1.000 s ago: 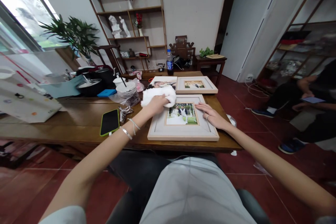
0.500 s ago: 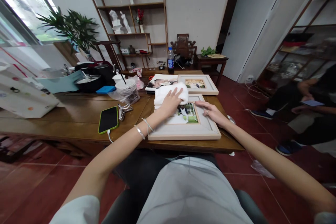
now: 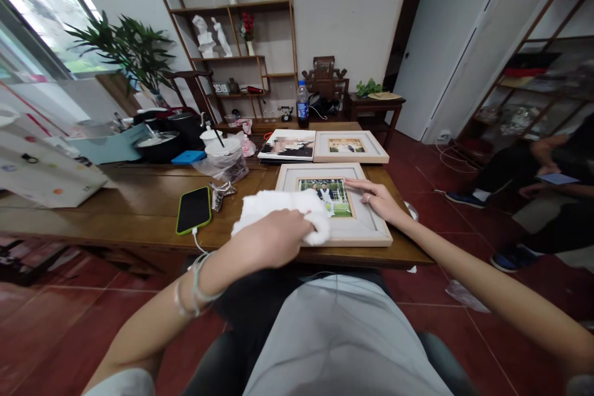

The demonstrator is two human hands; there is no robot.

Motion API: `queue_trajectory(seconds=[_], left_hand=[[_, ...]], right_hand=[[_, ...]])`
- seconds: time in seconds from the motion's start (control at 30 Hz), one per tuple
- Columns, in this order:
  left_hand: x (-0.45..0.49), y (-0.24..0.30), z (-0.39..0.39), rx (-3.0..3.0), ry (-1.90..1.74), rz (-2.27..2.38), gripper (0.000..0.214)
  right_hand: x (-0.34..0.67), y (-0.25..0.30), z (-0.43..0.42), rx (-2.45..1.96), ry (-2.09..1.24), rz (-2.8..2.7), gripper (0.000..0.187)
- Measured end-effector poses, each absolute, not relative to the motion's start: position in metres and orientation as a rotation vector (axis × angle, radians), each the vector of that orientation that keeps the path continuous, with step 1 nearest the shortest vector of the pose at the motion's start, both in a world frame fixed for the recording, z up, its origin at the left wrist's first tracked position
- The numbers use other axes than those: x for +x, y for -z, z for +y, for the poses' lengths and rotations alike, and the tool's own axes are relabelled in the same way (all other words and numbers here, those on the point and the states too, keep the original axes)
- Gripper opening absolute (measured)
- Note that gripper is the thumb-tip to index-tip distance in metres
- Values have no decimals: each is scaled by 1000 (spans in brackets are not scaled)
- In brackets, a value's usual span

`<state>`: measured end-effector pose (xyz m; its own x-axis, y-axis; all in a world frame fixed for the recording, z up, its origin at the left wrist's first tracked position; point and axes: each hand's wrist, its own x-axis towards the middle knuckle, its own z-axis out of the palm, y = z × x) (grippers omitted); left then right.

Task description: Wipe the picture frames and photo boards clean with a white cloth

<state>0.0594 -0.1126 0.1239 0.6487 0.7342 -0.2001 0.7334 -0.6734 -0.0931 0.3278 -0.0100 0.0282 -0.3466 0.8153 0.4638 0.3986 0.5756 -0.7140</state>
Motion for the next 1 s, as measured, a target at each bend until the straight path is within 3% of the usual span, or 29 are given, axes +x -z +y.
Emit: queue_trajectory(seconds=[0.17,0.3,0.47,0.6,0.77,1.0], left_hand=[[64,-121,-146,-2836,-276,-1300,36],[70,-100,-89,-2680,-263,-1451,40],[63,-77,4,-2479,99,-1495,38],[58,-68,32,-2428,188,-1462,36],[60,-68,9,-2511,75,-1386,38],[67,-99,-95,-2709,-235,-1246,33]], right_hand=[[331,-26,-5,-955,-573,-2084,58],[335,-23,-3,-950,-556,-2143,50],[335,-25,-8,-963,-545,-2112,49],[333,-28,-10,-993,-582,-2028,50],[333,-27,-9,-994,-604,-2042,52],[336,-20,-2,-969,-536,-2103,46]])
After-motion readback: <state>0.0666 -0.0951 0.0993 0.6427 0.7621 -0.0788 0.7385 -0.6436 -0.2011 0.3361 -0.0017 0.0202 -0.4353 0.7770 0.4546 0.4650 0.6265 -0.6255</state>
